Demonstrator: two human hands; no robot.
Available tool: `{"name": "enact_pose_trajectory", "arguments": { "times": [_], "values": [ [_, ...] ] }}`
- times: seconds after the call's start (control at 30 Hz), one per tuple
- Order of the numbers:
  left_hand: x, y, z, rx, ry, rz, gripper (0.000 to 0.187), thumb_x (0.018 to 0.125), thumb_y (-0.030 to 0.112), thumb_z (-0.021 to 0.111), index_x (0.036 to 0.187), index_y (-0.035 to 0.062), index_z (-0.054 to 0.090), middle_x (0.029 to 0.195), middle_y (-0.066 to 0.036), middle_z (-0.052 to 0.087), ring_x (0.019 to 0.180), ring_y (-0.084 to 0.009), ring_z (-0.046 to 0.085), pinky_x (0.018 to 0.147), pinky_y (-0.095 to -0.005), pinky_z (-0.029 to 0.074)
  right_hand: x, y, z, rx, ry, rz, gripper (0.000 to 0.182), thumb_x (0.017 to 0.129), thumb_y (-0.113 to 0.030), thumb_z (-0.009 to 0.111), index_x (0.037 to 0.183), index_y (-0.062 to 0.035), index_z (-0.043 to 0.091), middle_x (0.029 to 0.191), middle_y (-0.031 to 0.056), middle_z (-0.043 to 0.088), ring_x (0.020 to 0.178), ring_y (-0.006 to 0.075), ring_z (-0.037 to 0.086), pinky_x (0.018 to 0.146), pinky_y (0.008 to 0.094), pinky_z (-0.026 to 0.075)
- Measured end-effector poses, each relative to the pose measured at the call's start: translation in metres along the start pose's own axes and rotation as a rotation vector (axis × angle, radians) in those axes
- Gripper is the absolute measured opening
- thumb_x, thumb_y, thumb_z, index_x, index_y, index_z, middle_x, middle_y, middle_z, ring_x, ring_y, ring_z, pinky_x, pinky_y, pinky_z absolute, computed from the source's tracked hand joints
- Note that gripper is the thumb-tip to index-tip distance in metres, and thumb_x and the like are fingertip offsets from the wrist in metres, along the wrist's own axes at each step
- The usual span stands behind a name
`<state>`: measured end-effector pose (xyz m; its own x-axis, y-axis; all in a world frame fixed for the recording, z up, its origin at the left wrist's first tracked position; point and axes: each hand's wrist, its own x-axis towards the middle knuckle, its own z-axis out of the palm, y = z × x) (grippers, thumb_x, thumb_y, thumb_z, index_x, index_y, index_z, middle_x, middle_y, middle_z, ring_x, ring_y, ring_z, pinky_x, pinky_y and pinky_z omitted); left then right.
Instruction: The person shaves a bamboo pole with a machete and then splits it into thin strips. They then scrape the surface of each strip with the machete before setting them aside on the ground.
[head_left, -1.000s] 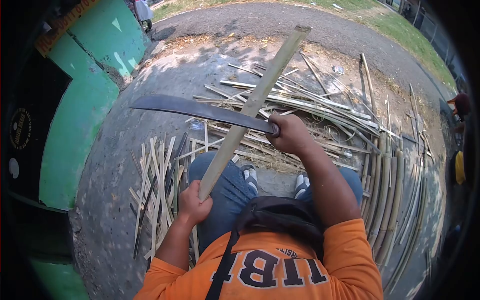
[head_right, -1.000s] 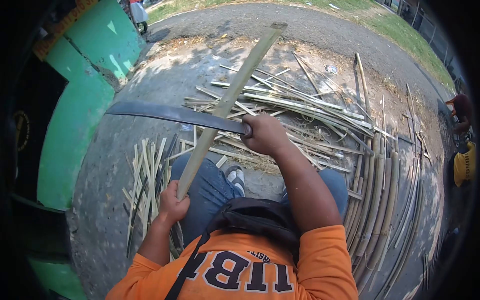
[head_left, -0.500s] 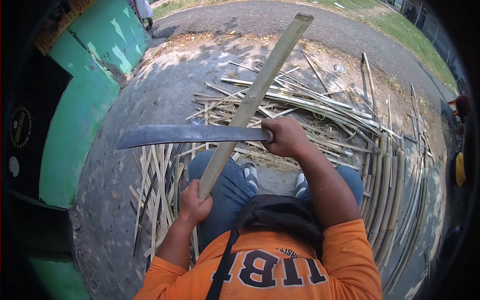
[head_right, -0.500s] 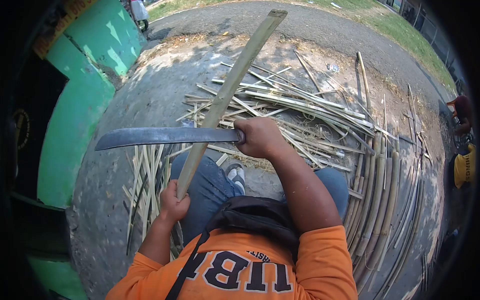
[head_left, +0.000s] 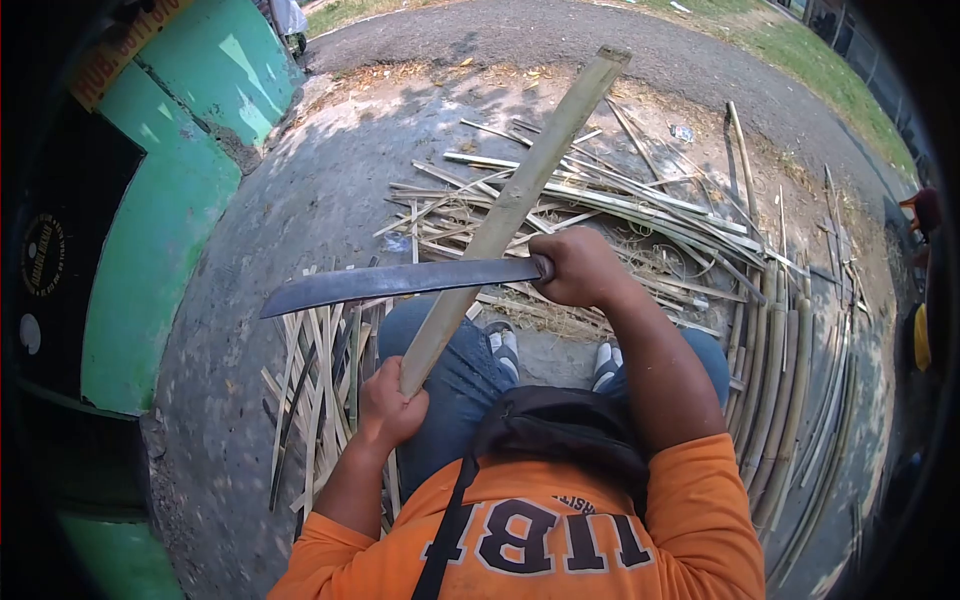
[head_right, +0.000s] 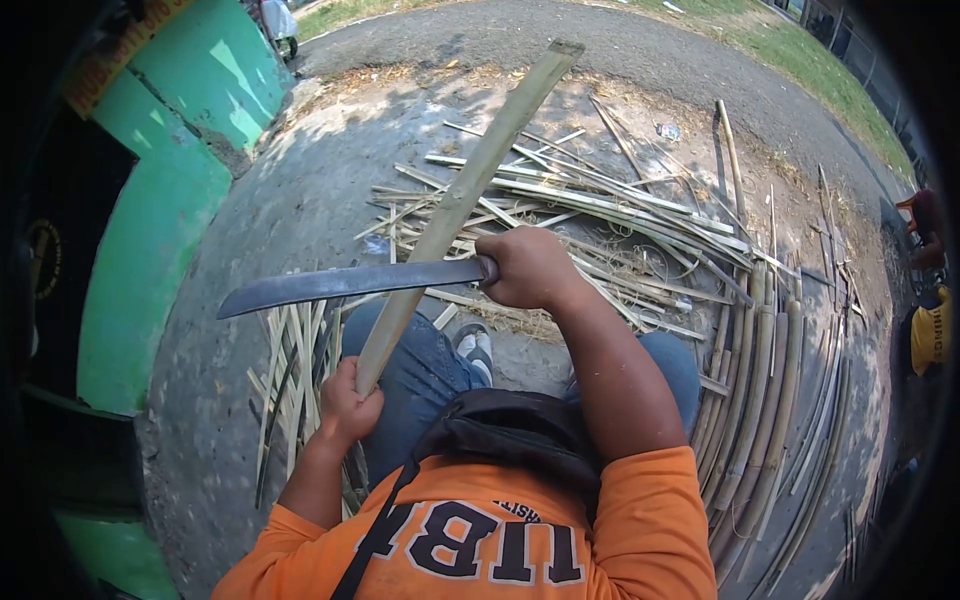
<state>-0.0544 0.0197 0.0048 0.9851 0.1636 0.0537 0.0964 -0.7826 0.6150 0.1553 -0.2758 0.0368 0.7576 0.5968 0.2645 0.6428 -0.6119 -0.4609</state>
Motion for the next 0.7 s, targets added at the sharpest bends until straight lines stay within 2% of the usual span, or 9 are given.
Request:
{"name": "enact_pose_trajectory", "arguments": {
  "times": [0.1, 0.27, 0.47, 0.57, 0.7],
  "values": [
    [0.0, 0.001, 0.004, 0.04, 0.081, 0.031, 0.035, 0.078, 0.013, 0.066, 0.111, 0.0001, 0.064, 0.09, -0.022, 0.071, 0.084, -0.0428, 0.071, 0.076, -0.0451, 0.056, 0.002, 0.014, 0.008, 0.081, 0.014, 0.095, 0.011, 0.073, -0.018, 0.067, 0.081, -0.0099, 0.067, 0.076, 0.0177, 0.068, 0.078, 0.0439, 0.067, 0.07, 0.0542, 0.053],
    [0.001, 0.002, 0.001, 0.008, 0.051, -0.006, 0.037, 0.078, 0.014, 0.065, 0.111, -0.0006, 0.063, 0.091, -0.024, 0.071, 0.086, -0.0444, 0.07, 0.078, -0.0461, 0.055, 0.001, 0.014, 0.01, -0.017, 0.133, 0.05, 0.011, 0.073, -0.019, 0.069, 0.08, -0.0106, 0.067, 0.074, 0.0167, 0.067, 0.077, 0.0427, 0.067, 0.068, 0.0536, 0.053],
    [0.001, 0.003, -0.002, -0.009, -0.002, -0.068, 0.041, 0.078, 0.019, 0.067, 0.115, 0.0015, 0.063, 0.098, -0.025, 0.072, 0.092, -0.0468, 0.07, 0.084, -0.0493, 0.056, -0.001, -0.007, 0.014, -0.035, 0.114, -0.017, 0.012, 0.073, -0.02, 0.07, 0.079, -0.0109, 0.065, 0.073, 0.015, 0.068, 0.075, 0.0409, 0.068, 0.068, 0.0531, 0.054],
    [0.0, 0.002, -0.001, 0.014, 0.006, -0.061, 0.041, 0.078, 0.019, 0.067, 0.116, 0.0018, 0.063, 0.098, -0.025, 0.072, 0.092, -0.0469, 0.07, 0.084, -0.0491, 0.056, 0.0, 0.018, 0.018, -0.035, 0.165, 0.047, 0.012, 0.074, -0.02, 0.07, 0.08, -0.0103, 0.066, 0.073, 0.0152, 0.068, 0.075, 0.0416, 0.067, 0.068, 0.053, 0.054],
    [0.001, 0.0, 0.0, -0.005, 0.005, -0.076, 0.041, 0.079, 0.019, 0.066, 0.116, 0.0021, 0.063, 0.098, -0.025, 0.072, 0.092, -0.047, 0.07, 0.084, -0.0489, 0.056, -0.001, 0.011, 0.016, 0.019, 0.141, 0.056, 0.013, 0.076, -0.021, 0.069, 0.081, -0.0101, 0.066, 0.076, 0.0155, 0.068, 0.077, 0.0416, 0.068, 0.07, 0.0527, 0.054]
  ]
}}
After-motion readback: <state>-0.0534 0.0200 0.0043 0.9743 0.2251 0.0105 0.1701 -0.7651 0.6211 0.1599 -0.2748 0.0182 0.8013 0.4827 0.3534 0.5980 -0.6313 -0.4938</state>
